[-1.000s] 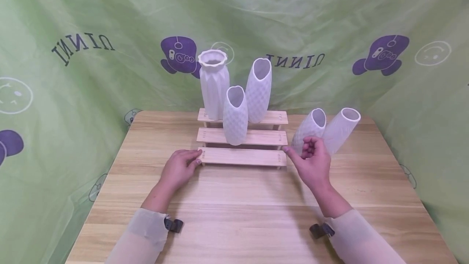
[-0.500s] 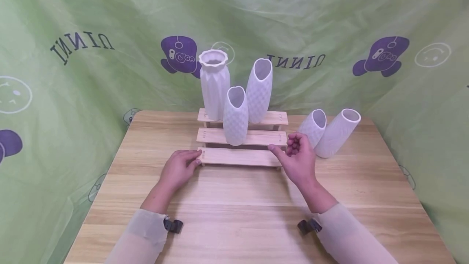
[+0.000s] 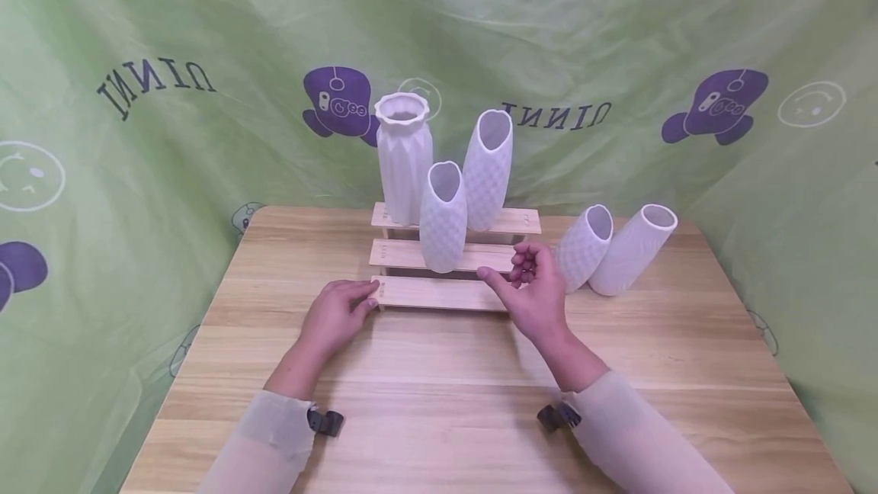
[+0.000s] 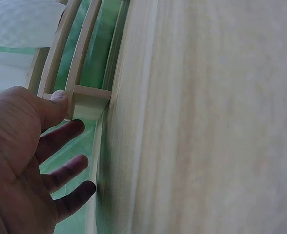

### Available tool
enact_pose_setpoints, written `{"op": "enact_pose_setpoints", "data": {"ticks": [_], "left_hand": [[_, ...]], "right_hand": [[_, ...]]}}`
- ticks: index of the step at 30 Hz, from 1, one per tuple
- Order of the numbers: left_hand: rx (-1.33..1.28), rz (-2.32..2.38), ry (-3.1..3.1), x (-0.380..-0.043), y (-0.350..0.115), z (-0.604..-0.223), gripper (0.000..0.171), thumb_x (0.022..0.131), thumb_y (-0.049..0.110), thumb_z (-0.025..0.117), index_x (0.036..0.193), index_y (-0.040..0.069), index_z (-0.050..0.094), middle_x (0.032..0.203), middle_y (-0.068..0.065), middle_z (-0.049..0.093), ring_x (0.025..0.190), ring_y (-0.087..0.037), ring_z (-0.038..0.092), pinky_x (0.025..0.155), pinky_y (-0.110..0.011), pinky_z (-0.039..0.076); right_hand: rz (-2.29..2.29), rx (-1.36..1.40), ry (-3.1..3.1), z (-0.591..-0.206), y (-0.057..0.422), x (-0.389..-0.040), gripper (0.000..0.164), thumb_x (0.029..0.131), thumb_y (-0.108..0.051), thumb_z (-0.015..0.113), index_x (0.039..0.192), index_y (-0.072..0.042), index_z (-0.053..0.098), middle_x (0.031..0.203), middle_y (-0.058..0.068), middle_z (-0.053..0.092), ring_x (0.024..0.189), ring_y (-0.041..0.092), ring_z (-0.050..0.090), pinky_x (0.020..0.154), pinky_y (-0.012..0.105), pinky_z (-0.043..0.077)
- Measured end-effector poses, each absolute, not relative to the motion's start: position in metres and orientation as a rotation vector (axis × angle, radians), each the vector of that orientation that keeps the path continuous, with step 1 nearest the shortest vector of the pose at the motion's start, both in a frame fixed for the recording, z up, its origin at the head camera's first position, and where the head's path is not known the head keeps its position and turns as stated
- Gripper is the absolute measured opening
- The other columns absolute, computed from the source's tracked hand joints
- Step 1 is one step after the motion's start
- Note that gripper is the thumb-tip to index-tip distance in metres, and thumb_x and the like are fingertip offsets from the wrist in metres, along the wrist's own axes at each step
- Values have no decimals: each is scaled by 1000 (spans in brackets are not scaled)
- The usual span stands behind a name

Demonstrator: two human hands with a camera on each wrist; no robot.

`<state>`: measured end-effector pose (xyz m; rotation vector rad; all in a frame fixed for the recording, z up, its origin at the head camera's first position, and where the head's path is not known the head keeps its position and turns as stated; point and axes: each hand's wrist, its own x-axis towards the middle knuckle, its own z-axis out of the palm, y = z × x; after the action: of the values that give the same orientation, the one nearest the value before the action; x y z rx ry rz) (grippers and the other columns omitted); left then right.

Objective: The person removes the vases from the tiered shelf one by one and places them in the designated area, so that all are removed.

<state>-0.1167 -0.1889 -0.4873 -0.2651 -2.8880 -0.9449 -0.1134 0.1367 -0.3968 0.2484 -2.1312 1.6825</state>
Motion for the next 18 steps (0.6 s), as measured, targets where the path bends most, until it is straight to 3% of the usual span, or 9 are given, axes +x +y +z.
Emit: {"op": "enact_pose_setpoints", "data": {"ticks": [3,9,14,18], "left_hand": [[-251,-946,-2898,-117,-189,-488,38,98,24,74,136,17,70,135,-4,70,130,-35,57,114,-54,42],[-244,-951,-2886,-116,-190,-488,37,98,23,74,134,17,71,134,-3,70,130,-34,57,114,-54,43],[-259,-941,-2889,-116,-189,-488,38,98,23,74,135,17,70,135,-4,70,129,-34,58,113,-54,43],[-253,-931,-2906,-116,-189,-487,38,99,26,73,136,18,70,135,-4,69,130,-34,57,114,-53,43]], "right_hand": [[1684,247,-2145,-404,133,-121,59,73,3,92,115,15,53,96,31,53,75,49,56,65,38,56],[1653,272,-2174,-419,129,-139,62,72,-6,96,117,9,56,102,24,59,77,38,63,64,33,60],[1603,334,-2185,-420,125,-146,66,72,-17,98,120,6,57,112,21,64,91,27,66,74,43,63],[1568,342,-2219,-419,120,-149,67,73,-22,97,123,0,58,115,17,67,102,25,67,83,41,62]]}}
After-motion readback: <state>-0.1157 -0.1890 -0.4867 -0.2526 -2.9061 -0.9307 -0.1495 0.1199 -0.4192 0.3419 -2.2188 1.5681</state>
